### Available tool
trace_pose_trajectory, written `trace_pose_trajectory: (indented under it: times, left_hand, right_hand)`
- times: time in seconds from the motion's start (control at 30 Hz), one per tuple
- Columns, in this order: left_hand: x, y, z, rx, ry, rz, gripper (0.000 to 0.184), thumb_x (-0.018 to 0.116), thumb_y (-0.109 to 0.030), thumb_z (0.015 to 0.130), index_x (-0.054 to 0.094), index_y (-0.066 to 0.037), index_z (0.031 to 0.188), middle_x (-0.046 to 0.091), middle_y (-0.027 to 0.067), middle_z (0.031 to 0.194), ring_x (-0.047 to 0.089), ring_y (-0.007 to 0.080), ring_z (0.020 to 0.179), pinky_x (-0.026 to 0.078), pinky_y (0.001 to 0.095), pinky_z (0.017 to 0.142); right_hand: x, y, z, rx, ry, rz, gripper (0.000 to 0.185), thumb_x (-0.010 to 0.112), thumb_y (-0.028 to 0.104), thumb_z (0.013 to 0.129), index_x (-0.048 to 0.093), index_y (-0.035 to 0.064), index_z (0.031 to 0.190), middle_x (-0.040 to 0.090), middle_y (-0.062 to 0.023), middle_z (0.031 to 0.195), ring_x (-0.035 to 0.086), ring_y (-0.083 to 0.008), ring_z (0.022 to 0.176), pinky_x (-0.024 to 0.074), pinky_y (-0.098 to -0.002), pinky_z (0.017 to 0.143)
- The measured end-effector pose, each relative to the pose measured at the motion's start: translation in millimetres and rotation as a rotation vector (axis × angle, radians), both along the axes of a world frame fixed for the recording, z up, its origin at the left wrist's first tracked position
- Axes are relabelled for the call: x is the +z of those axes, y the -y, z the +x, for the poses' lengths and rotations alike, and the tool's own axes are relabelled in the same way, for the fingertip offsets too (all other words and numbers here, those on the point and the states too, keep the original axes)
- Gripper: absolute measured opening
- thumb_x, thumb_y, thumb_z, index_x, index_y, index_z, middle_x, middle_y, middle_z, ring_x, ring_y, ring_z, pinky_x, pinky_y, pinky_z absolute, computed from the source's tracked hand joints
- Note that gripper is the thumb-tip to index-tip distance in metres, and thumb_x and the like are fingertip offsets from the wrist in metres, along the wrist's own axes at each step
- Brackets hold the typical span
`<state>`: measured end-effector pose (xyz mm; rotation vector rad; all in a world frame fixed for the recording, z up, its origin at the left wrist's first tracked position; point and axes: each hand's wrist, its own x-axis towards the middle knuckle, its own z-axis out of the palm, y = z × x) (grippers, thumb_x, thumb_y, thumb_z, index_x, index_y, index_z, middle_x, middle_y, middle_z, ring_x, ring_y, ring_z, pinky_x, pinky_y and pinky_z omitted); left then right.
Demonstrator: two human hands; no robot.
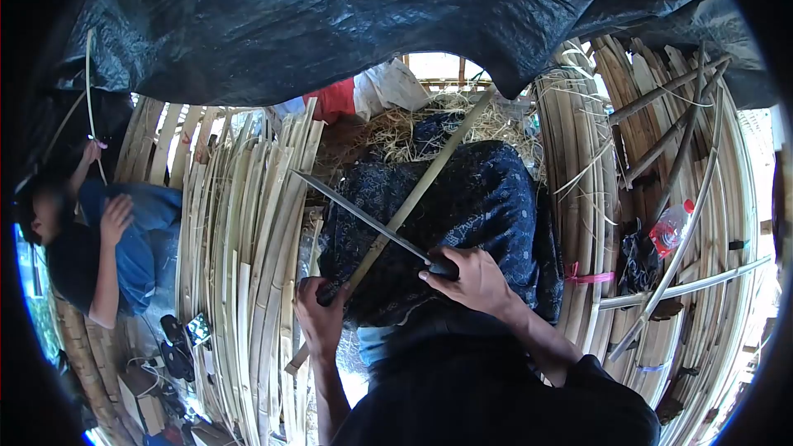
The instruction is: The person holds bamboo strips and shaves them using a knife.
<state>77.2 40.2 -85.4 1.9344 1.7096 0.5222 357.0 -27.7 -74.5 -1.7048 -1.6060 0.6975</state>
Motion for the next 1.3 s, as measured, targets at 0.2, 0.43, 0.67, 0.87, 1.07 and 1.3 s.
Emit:
trace_pose_trajectory:
  times: [0.2, 0.43, 0.67, 0.87, 1.07, 1.3]
  left_hand:
    - [25, 8, 14, -0.231, 0.078, 0.186, 0.019, 0.079, -0.009, 0.082, 0.062, -0.001, 0.084, 0.058, 0.0140, 0.086, 0.059, 0.0325, 0.082, 0.047, 0.0424, 0.071]
    - [12, 18, 4, -0.066, 0.275, -0.212, 0.020, 0.080, -0.007, 0.080, 0.062, 0.000, 0.079, 0.053, 0.0043, 0.063, 0.054, 0.0152, 0.061, 0.042, 0.0338, 0.058]
    - [-16, 29, 4, -0.077, 0.055, -0.004, 0.047, 0.084, -0.016, 0.078, 0.055, -0.003, 0.112, 0.061, 0.0130, 0.089, 0.061, 0.0249, 0.074, 0.050, 0.0377, 0.065]
    - [-24, 44, 9, -0.085, -0.063, -0.122, 0.042, 0.075, -0.024, 0.088, 0.055, 0.001, 0.115, 0.065, 0.0216, 0.099, 0.064, 0.0404, 0.089, 0.051, 0.0471, 0.076]
    - [-2, 19, 9, -0.200, -0.038, -0.168, 0.034, 0.070, -0.025, 0.092, 0.061, 0.003, 0.110, 0.069, 0.0218, 0.099, 0.066, 0.0408, 0.093, 0.052, 0.0455, 0.080]
    - [-21, 10, 5, -0.306, 0.113, 0.133, 0.046, 0.075, -0.006, 0.084, 0.053, 0.001, 0.123, 0.063, 0.0236, 0.111, 0.063, 0.0416, 0.098, 0.050, 0.0466, 0.082]
  right_hand:
    - [-2, -1, 3, -0.008, -0.030, 0.027, 0.032, 0.075, 0.035, 0.087, 0.067, 0.0052, 0.098, 0.068, -0.0152, 0.071, 0.069, -0.0351, 0.066, 0.0550, -0.0413, 0.062]
    - [1, -4, 4, 0.007, -0.045, -0.024, 0.034, 0.076, 0.033, 0.087, 0.067, 0.0026, 0.099, 0.069, -0.0154, 0.074, 0.070, -0.0359, 0.069, 0.0558, -0.0417, 0.064]
    - [13, -15, 8, -0.073, -0.173, 0.034, 0.027, 0.079, 0.018, 0.085, 0.066, 0.0006, 0.101, 0.073, -0.0148, 0.083, 0.073, -0.0326, 0.073, 0.0570, -0.0362, 0.065]
    - [15, -25, 12, -0.061, -0.147, 0.046, 0.027, 0.079, 0.018, 0.085, 0.066, 0.0017, 0.101, 0.073, -0.0154, 0.084, 0.073, -0.0330, 0.073, 0.0565, -0.0362, 0.064]
    - [19, -27, 12, -0.043, -0.082, 0.061, 0.030, 0.080, 0.021, 0.083, 0.067, 0.0027, 0.102, 0.073, -0.0136, 0.082, 0.073, -0.0308, 0.071, 0.0569, -0.0351, 0.064]
    - [32, -44, 22, -0.013, 0.204, 0.424, 0.027, 0.080, 0.021, 0.080, 0.067, 0.0076, 0.100, 0.071, -0.0091, 0.081, 0.071, -0.0289, 0.065, 0.0567, -0.0356, 0.061]
